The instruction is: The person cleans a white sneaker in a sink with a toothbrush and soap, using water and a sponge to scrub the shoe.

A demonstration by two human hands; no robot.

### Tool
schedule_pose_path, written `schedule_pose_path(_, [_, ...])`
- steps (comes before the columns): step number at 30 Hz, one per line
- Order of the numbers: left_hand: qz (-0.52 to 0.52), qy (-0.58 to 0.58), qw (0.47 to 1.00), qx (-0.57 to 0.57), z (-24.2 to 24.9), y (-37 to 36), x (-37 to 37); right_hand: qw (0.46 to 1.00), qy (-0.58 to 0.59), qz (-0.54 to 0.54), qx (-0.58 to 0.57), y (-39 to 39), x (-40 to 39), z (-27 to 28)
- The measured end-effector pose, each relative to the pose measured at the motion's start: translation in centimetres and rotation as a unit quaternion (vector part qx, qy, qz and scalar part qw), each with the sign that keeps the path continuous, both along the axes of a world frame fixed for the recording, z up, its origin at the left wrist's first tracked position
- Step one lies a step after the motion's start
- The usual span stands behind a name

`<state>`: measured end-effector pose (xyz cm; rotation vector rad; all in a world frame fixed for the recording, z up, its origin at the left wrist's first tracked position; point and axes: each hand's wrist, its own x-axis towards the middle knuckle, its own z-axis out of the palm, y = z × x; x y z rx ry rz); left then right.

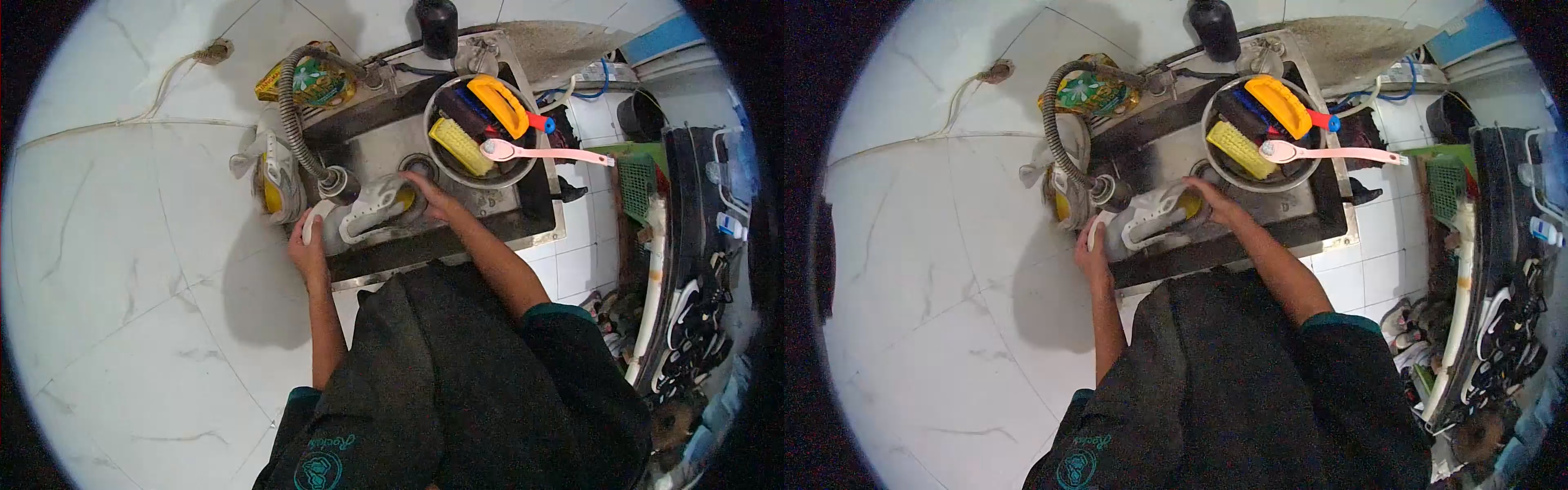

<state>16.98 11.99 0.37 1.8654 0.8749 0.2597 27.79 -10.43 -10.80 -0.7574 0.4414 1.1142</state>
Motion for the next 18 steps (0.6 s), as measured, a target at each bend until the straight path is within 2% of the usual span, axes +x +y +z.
schedule_pose_path(1, [-0.003, 0.005, 1.000, 0.017, -0.1, 0.4, -0.1, 1.000, 0.001, 0.008, 0.023, 0.4, 0.2, -0.2])
schedule_pose_path(3, [-0.004, 0.004, 0.999, 0.034, 0.1, 0.9, -0.4, 0.992, -0.056, 0.025, -0.114, 0.6, 0.0, 1.4])
schedule_pose_path(5, [-0.002, -0.009, 0.999, 0.034, 0.8, 0.9, -0.4, 0.981, -0.128, 0.024, -0.145, 1.2, 0.3, 1.0])
schedule_pose_path(7, [-0.013, 0.068, 0.993, 0.092, 1.7, 0.9, -0.6, 0.975, -0.209, 0.006, -0.071, 2.3, 0.5, -2.2])
schedule_pose_path(8, [-0.018, 0.107, 0.987, 0.121, 2.0, 1.0, -0.8, 0.971, -0.226, 0.016, -0.075, 2.4, 0.5, -2.9])
schedule_pose_path(10, [-0.031, 0.094, 0.989, 0.106, 1.7, 2.6, -1.3, 0.962, -0.260, 0.034, -0.083, 2.3, 1.1, -1.7])
schedule_pose_path(13, [-0.036, 0.107, 0.984, 0.141, 3.0, 2.4, -1.2, 0.947, -0.242, 0.166, -0.128, 0.7, 1.4, 2.0])
schedule_pose_path(16, [-0.045, 0.124, 0.971, 0.201, 4.9, 1.2, -0.4, 0.925, -0.268, 0.237, -0.129, 0.8, 1.4, 0.9])
schedule_pose_path(18, [-0.050, 0.135, 0.957, 0.254, 6.3, 0.3, 0.2, 0.816, -0.463, 0.225, -0.264, 3.1, 0.6, -2.2])
